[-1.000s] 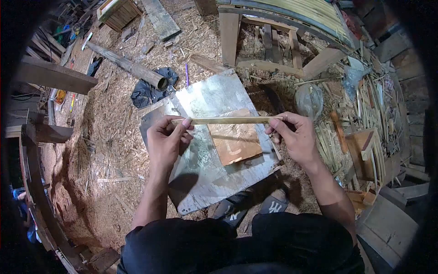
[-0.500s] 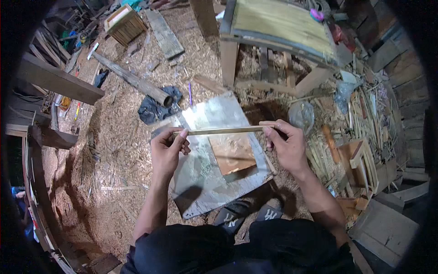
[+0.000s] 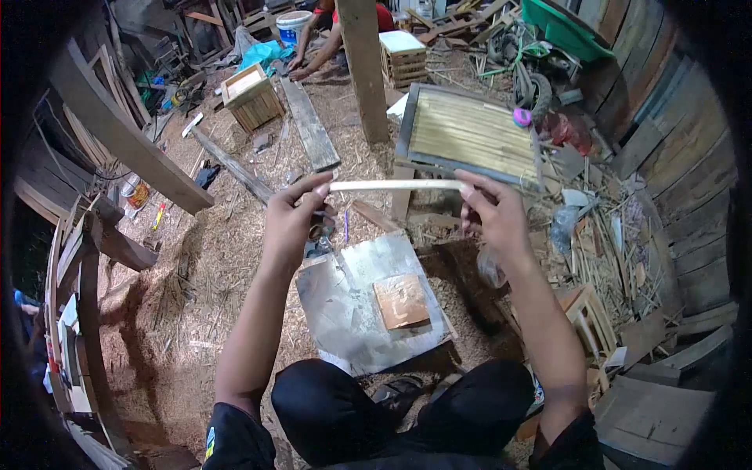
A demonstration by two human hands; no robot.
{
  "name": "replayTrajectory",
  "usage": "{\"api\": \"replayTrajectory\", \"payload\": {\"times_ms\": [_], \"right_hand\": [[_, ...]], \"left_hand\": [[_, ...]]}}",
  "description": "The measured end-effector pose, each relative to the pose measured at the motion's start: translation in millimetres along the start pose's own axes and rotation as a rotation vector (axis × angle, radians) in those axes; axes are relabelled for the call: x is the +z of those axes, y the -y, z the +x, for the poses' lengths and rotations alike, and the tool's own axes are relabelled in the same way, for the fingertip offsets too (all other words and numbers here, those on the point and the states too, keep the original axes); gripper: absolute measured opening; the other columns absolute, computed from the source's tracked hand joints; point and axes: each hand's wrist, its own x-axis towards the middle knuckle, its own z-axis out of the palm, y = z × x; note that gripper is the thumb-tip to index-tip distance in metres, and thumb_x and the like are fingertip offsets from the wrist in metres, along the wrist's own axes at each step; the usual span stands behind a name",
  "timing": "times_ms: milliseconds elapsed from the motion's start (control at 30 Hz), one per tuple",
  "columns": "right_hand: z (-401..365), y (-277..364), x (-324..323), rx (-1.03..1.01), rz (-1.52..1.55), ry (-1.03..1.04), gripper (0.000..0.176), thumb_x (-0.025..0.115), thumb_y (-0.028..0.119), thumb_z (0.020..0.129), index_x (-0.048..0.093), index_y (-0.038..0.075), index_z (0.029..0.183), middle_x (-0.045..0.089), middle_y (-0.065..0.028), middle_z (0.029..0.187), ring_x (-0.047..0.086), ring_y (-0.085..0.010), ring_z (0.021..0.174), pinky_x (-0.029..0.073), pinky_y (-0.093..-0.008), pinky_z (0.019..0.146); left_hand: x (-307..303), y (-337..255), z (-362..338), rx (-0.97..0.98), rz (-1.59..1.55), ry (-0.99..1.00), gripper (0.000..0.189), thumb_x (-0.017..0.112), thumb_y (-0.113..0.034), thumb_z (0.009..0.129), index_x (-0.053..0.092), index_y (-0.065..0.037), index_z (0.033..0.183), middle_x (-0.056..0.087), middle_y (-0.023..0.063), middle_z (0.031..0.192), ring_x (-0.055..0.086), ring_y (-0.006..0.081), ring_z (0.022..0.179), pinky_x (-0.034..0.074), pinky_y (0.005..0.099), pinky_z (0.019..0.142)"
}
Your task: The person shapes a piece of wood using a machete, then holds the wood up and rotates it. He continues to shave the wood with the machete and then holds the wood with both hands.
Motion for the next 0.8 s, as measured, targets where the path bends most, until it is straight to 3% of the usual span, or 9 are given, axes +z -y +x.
{"api": "replayTrajectory", "payload": {"times_ms": [133, 233, 333, 400, 533, 800], "right_hand": [[28.0, 44.4, 3.1, -0.054, 0.048, -0.087, 0.029, 0.064, 0.007, 0.100, 0.068, 0.001, 0.128, 0.060, -0.0015, 0.074, 0.058, -0.0098, 0.062, 0.052, -0.0264, 0.056], [28.3, 63.1, 5.4, -0.107, 0.128, -0.164, 0.030, 0.063, 0.006, 0.100, 0.067, 0.001, 0.129, 0.061, -0.0030, 0.080, 0.058, -0.0110, 0.062, 0.053, -0.0271, 0.056], [27.9, 45.3, 8.0, -0.165, 0.272, -0.250, 0.030, 0.062, 0.003, 0.100, 0.067, 0.001, 0.129, 0.061, -0.0055, 0.090, 0.058, -0.0116, 0.060, 0.053, -0.0275, 0.054], [22.9, 30.9, 14.5, -0.049, 0.268, -0.349, 0.030, 0.061, 0.001, 0.099, 0.066, 0.000, 0.129, 0.061, -0.0056, 0.092, 0.059, -0.0119, 0.061, 0.052, -0.0278, 0.053], [12.0, 27.2, 16.9, -0.159, 0.185, -0.268, 0.028, 0.061, 0.002, 0.100, 0.065, -0.002, 0.127, 0.061, -0.0057, 0.090, 0.059, -0.0117, 0.060, 0.050, -0.0266, 0.051], [-1.1, 19.2, 15.6, -0.115, 0.253, -0.266, 0.023, 0.063, 0.010, 0.102, 0.069, 0.001, 0.122, 0.064, -0.0031, 0.081, 0.055, -0.0088, 0.056, 0.047, -0.0256, 0.050]], "left_hand": [[16.8, -40.2, 24.1, 0.071, -0.066, -0.041, 0.035, 0.064, -0.013, 0.101, 0.064, 0.003, 0.133, 0.070, 0.0104, 0.101, 0.069, 0.0156, 0.080, 0.057, 0.0280, 0.070], [35.0, -61.4, 30.4, 0.093, -0.225, -0.072, 0.036, 0.063, -0.010, 0.101, 0.062, 0.002, 0.135, 0.070, 0.0105, 0.099, 0.070, 0.0163, 0.080, 0.059, 0.0273, 0.069], [53.0, -51.4, 24.2, 0.117, -0.292, -0.104, 0.033, 0.063, -0.009, 0.101, 0.064, 0.001, 0.133, 0.070, 0.0118, 0.098, 0.070, 0.0162, 0.080, 0.060, 0.0283, 0.069], [54.6, -40.8, 15.8, 0.103, -0.206, -0.109, 0.035, 0.063, -0.009, 0.101, 0.061, 0.000, 0.135, 0.071, 0.0123, 0.099, 0.070, 0.0158, 0.081, 0.060, 0.0291, 0.070], [35.9, -17.7, 20.2, 0.099, -0.274, -0.088, 0.041, 0.064, -0.012, 0.102, 0.056, -0.001, 0.140, 0.072, 0.0116, 0.103, 0.071, 0.0142, 0.081, 0.060, 0.0269, 0.067], [31.5, -3.6, 25.2, 0.051, -0.346, -0.078, 0.028, 0.059, -0.026, 0.106, 0.065, 0.000, 0.116, 0.072, 0.0089, 0.095, 0.071, 0.0155, 0.074, 0.059, 0.0264, 0.063]]}}
